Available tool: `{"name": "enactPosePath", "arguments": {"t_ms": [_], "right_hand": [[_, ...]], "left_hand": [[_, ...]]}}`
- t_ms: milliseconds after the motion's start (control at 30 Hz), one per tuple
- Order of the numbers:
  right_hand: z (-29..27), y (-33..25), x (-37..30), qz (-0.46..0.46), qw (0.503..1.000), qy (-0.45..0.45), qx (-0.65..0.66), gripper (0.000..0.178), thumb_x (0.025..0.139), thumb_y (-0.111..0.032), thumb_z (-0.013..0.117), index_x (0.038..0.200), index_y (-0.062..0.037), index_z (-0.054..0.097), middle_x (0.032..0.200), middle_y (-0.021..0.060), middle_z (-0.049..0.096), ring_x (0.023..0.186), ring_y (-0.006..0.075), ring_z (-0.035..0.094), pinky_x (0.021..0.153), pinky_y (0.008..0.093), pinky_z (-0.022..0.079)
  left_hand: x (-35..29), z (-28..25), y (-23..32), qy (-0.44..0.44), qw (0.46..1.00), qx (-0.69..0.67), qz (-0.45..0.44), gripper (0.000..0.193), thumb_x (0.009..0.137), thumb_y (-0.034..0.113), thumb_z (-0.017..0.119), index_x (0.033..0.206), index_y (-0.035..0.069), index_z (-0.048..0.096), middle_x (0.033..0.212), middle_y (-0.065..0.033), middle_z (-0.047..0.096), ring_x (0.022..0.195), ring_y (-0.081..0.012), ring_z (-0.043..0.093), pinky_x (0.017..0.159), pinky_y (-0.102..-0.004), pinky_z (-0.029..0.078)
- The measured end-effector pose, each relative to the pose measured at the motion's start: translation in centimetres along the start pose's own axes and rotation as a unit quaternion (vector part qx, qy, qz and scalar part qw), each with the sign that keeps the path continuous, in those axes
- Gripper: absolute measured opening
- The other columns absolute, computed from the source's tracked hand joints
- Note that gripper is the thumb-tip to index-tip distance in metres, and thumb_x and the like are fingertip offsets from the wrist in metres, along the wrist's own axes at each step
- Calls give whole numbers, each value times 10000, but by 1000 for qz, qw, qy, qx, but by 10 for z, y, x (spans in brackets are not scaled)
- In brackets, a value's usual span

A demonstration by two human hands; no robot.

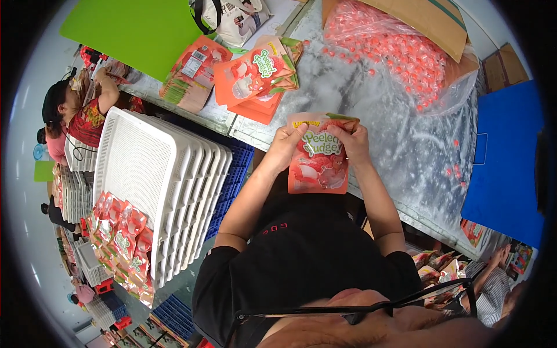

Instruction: Manually filling plastic pouches with small items and placing the finished pouches onto a tray at a factory workstation.

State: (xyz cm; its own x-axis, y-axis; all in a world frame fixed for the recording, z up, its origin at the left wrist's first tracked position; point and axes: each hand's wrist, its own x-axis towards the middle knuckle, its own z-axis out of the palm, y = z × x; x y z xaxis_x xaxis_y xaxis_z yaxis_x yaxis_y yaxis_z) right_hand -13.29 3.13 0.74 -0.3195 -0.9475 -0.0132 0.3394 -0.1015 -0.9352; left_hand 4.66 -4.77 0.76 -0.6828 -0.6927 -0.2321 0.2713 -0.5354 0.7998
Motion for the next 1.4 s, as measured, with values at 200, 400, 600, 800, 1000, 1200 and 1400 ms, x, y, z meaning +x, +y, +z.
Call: {"name": "enactPosePath", "arguments": {"t_ms": [200,400,600,800,1000,1200,1400], "right_hand": [[-25,50,18,29,993,106,-44,128,875,-59,721,970,28,719,873,46,730,765,80,657,702,227,518],[-36,92,13,23,983,180,-19,134,876,-80,720,974,10,724,896,37,733,787,81,651,703,232,507],[-38,92,14,41,978,172,-107,167,874,-85,716,1014,2,740,928,54,753,813,79,659,743,235,510],[-35,87,18,27,981,168,-90,207,876,-98,708,1043,23,722,956,74,747,844,101,663,766,251,510],[-42,98,28,66,986,154,-13,200,820,-45,752,1003,1,684,985,72,695,932,149,634,850,266,484],[-30,68,12,47,998,43,-14,189,888,-45,691,1055,23,636,1043,125,682,949,188,646,879,327,523],[6,70,29,61,995,-65,54,189,946,-82,635,1103,22,618,1044,87,656,928,160,626,864,310,516]], "left_hand": [[15,-33,-60,58,949,311,17,329,978,167,620,1236,-35,592,1005,-136,700,738,-179,667,625,-304,501],[-5,25,-71,76,614,757,210,888,857,414,673,1508,-37,271,1582,-267,215,1448,-444,236,1144,-599,184],[5,15,-105,10,625,751,215,958,821,499,635,1486,-86,270,1563,-279,252,1445,-478,216,1156,-601,160],[10,12,-104,3,644,725,244,962,825,516,640,1475,-97,282,1559,-289,249,1441,-479,219,1154,-615,145],[10,-16,-70,261,820,413,300,794,866,325,696,1438,-103,351,1478,-339,349,1392,-440,352,1149,-482,281],[43,-59,-83,96,978,159,98,222,938,240,654,945,46,761,697,20,636,599,-71,563,485,-238,473],[-29,-48,-7,133,976,40,166,196,962,175,646,1010,16,751,866,-20,719,791,-75,631,741,-258,519]]}}
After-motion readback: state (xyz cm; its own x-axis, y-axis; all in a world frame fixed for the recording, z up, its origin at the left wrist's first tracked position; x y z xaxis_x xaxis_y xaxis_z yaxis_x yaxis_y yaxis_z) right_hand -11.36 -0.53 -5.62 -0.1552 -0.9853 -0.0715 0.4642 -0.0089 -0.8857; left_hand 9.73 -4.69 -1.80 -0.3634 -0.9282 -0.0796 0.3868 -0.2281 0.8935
